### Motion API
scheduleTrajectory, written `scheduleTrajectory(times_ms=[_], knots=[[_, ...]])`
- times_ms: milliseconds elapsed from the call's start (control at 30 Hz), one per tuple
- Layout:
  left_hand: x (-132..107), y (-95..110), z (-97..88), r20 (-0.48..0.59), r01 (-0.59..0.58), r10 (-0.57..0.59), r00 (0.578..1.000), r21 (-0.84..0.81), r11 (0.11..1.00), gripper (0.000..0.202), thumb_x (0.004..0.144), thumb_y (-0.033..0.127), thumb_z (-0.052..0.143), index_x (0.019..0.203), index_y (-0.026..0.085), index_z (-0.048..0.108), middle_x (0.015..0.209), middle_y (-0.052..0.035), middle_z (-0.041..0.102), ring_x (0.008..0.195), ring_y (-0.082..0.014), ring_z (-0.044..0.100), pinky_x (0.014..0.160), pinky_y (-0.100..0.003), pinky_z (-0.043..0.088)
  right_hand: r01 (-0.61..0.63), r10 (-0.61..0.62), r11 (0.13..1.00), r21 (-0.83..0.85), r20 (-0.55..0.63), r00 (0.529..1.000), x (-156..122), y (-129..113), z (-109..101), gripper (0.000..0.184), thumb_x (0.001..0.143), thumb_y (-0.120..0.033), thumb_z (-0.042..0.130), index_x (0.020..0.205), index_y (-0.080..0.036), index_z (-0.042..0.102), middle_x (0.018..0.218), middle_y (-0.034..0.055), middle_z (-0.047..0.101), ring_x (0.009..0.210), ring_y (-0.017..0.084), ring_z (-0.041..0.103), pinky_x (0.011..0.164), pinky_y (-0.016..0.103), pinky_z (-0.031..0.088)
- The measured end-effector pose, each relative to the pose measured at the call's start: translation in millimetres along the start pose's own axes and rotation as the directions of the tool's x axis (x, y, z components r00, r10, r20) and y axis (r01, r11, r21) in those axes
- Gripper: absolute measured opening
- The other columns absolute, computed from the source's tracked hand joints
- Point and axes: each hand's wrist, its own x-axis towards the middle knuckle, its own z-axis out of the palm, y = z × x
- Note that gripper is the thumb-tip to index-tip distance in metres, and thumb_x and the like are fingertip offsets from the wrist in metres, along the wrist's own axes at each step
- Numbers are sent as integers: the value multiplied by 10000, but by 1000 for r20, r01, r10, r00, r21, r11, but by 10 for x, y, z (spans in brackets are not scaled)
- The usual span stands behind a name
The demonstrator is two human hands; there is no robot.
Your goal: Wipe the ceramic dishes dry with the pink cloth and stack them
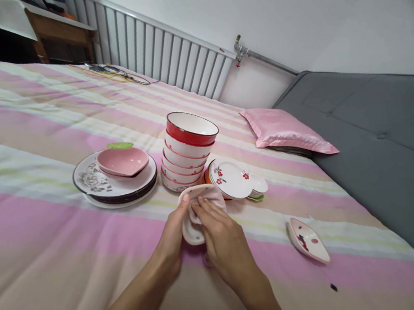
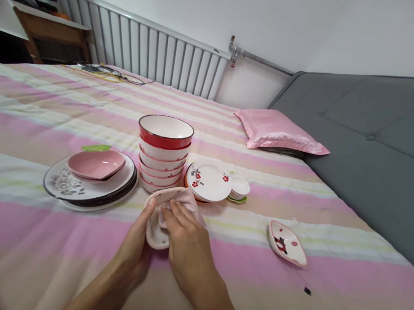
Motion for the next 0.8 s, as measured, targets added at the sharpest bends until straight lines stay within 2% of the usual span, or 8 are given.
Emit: scheduleTrajectory(times_ms=[200,300,367,467,567,700,800], knots=[[18,-15,-13,-34,-35,34,999,-33,999,321,862,331,584,1137,180,649,1151,-49,688,1122,-179,591,962,-228,454,53,-54,996,78,10,998,7,-59,-60,450,867,-74,405,1286,-159,545,1363,88,512,1298,203,439,1082,376,374],[16,-14,-13,-30,-33,32,999,-48,998,314,869,321,575,1139,178,649,1178,-48,675,1147,-174,576,953,-205,453,71,-73,988,137,10,997,9,-87,-100,460,875,-69,406,1300,-194,528,1346,53,540,1288,188,453,1063,349,390],[10,2,-5,-24,-17,17,1000,-39,999,313,869,332,568,1111,155,659,1120,-68,700,1086,-186,615,900,-215,486,87,-93,980,179,24,995,3,-101,-132,463,878,-64,409,1300,-217,523,1314,37,571,1263,174,479,1041,324,402],[0,40,9,-11,38,-38,999,-19,999,363,857,388,562,1060,109,675,962,-104,739,890,-212,685,739,-245,540,78,-98,973,217,84,992,-22,-118,-185,441,884,-70,421,1274,-237,539,1217,33,636,1157,168,560,958,292,445],[-10,67,15,19,51,-51,999,4,999,422,842,434,555,1056,90,674,838,-115,743,715,-213,692,584,-249,525,44,-81,972,231,153,985,-56,-134,-241,396,891,-71,429,1214,-247,575,1091,18,679,1010,158,619,850,261,464],[-11,56,-8,66,45,-48,997,46,998,430,826,471,560,1009,104,683,702,-70,713,579,-169,642,511,-224,474,20,-68,972,236,197,978,-94,-145,-311,325,904,-82,426,1115,-237,617,989,9,688,926,154,617,802,252,441],[7,26,-50,55,-3,-4,999,112,994,435,806,506,575,943,109,689,586,-14,651,481,-128,568,492,-214,436,-3,-46,976,219,219,975,-121,-135,-349,306,901,-83,431,1071,-239,631,955,5,683,923,158,605,811,262,428]])
